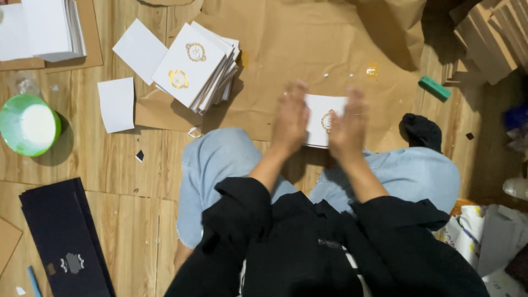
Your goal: Manually assembling printed cards by applying glue and stacking components.
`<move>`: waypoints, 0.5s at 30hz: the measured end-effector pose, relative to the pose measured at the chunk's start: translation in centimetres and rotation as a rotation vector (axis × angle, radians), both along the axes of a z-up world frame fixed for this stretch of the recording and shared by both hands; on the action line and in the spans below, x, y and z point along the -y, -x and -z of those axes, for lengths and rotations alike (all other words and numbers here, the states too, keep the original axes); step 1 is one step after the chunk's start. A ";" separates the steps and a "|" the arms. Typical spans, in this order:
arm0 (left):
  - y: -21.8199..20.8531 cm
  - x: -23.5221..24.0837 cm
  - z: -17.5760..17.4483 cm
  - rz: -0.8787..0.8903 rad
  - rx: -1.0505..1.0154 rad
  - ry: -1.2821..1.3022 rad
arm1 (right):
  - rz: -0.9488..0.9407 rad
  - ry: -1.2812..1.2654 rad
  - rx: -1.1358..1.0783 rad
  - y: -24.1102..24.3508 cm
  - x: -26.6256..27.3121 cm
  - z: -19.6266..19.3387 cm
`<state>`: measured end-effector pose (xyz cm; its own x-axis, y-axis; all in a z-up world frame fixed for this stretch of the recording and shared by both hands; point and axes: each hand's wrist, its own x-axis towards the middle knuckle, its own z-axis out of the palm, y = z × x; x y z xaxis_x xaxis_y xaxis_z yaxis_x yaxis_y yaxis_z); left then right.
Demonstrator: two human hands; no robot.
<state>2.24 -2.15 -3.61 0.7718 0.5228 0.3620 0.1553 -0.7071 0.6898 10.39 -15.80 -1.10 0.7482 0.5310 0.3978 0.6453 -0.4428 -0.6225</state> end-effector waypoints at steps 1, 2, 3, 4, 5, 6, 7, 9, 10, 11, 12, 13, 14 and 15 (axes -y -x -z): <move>-0.7 0.9 1.3 0.115 -0.129 -0.082 | -0.079 0.120 0.052 0.3 -0.7 0.8; -0.9 1.1 1.5 0.116 -0.122 -0.086 | -0.077 0.116 0.058 0.5 -1.0 1.1; -1.1 1.4 1.7 0.108 -0.215 -0.172 | -0.103 0.227 0.041 0.7 -1.0 1.3; -1.2 1.7 1.9 0.099 -0.308 -0.259 | -0.129 0.339 0.022 0.9 -1.1 1.5; -1.1 1.8 2.0 0.105 -0.303 -0.259 | -0.122 0.340 0.025 0.9 -0.9 1.7; -1.0 1.9 2.1 0.076 -0.277 -0.309 | -0.111 0.404 -0.006 0.9 -0.8 1.9; -1.2 2.0 2.1 0.048 -0.245 -0.361 | -0.096 0.466 -0.032 0.7 -0.7 2.0; -1.2 1.8 1.7 0.013 -0.210 -0.391 | -0.072 0.470 -0.048 0.7 -0.7 2.0; -1.1 1.7 1.6 -0.029 -0.186 -0.416 | -0.059 0.475 -0.072 0.7 -0.6 2.0; -0.9 1.6 1.2 -0.021 -0.183 -0.415 | -0.050 0.477 -0.072 0.7 -0.5 1.9; -0.8 1.4 0.9 -0.056 -0.324 -0.362 | -0.040 0.486 -0.111 0.6 -0.4 1.9; -0.5 1.0 0.6 -0.093 -0.467 -0.310 | -0.033 0.493 -0.149 0.6 -0.4 1.8; -0.3 1.0 0.3 -0.088 -0.465 -0.312 | -0.027 0.493 -0.149 0.6 -0.2 1.7; -0.1 0.8 -0.2 -0.098 -0.510 -0.247 | -0.023 0.484 -0.195 0.5 -0.2 1.6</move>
<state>2.37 -2.91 -3.45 0.8328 0.5480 0.0779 0.4981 -0.8033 0.3264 9.85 -15.64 -2.66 0.7701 0.6365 -0.0424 0.5506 -0.6968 -0.4597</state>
